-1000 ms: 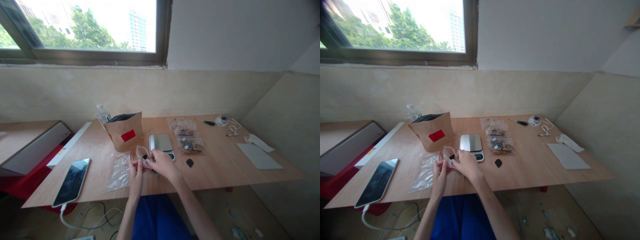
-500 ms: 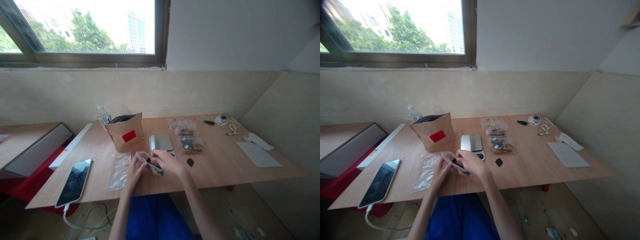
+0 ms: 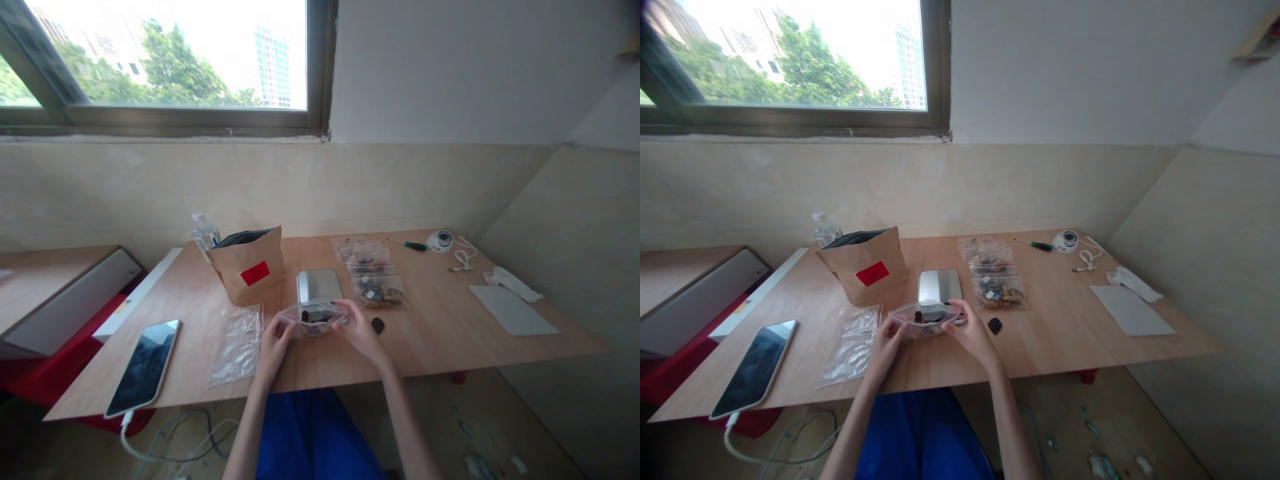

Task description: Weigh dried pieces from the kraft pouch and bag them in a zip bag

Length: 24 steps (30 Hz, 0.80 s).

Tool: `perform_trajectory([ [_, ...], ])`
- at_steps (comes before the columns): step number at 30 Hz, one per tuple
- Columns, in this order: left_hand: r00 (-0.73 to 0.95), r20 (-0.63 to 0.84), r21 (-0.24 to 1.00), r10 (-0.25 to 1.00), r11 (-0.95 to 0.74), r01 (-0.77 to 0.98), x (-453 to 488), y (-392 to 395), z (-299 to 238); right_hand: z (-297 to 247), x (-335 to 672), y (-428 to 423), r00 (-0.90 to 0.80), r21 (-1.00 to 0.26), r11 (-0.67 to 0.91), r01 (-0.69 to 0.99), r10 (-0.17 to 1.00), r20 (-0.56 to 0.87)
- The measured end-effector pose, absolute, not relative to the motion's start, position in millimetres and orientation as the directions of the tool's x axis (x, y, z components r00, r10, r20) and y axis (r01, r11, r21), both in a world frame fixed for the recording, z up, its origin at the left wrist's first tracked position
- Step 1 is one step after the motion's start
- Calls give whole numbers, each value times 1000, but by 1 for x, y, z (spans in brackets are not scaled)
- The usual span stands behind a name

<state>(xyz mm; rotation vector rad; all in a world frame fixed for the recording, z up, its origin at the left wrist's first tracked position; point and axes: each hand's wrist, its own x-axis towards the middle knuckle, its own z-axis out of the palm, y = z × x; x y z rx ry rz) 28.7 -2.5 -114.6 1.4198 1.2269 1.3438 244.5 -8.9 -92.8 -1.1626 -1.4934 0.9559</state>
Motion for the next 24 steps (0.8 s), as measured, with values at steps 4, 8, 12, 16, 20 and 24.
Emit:
perform_trajectory([
  [4, -109, 243, 968, 964, -233, 94, 28, -5, -111, -104, 247, -11, -25, -960, 214, 178, 977, 213],
  [8, -140, 228, 974, 964, -227, 25, 32, -9, -103, -97, 243, -6, 91, -957, 237, 168, 963, 254],
  [12, -162, 225, 974, 961, -214, 78, 42, -6, -100, -90, 239, -3, 25, -912, 318, 258, 942, 335],
  [16, -302, 234, 972, 924, -220, 79, 49, 5, -106, -100, 239, 2, 154, -901, 327, 285, 912, 380],
  [20, -293, 203, 979, 934, -195, 55, 52, 12, -115, -122, 243, 10, 291, -925, 276, 262, 891, 349],
  [24, -262, 173, 985, 950, -166, 49, 52, 12, -121, -136, 245, 14, 303, -941, 223, 254, 906, 297],
])
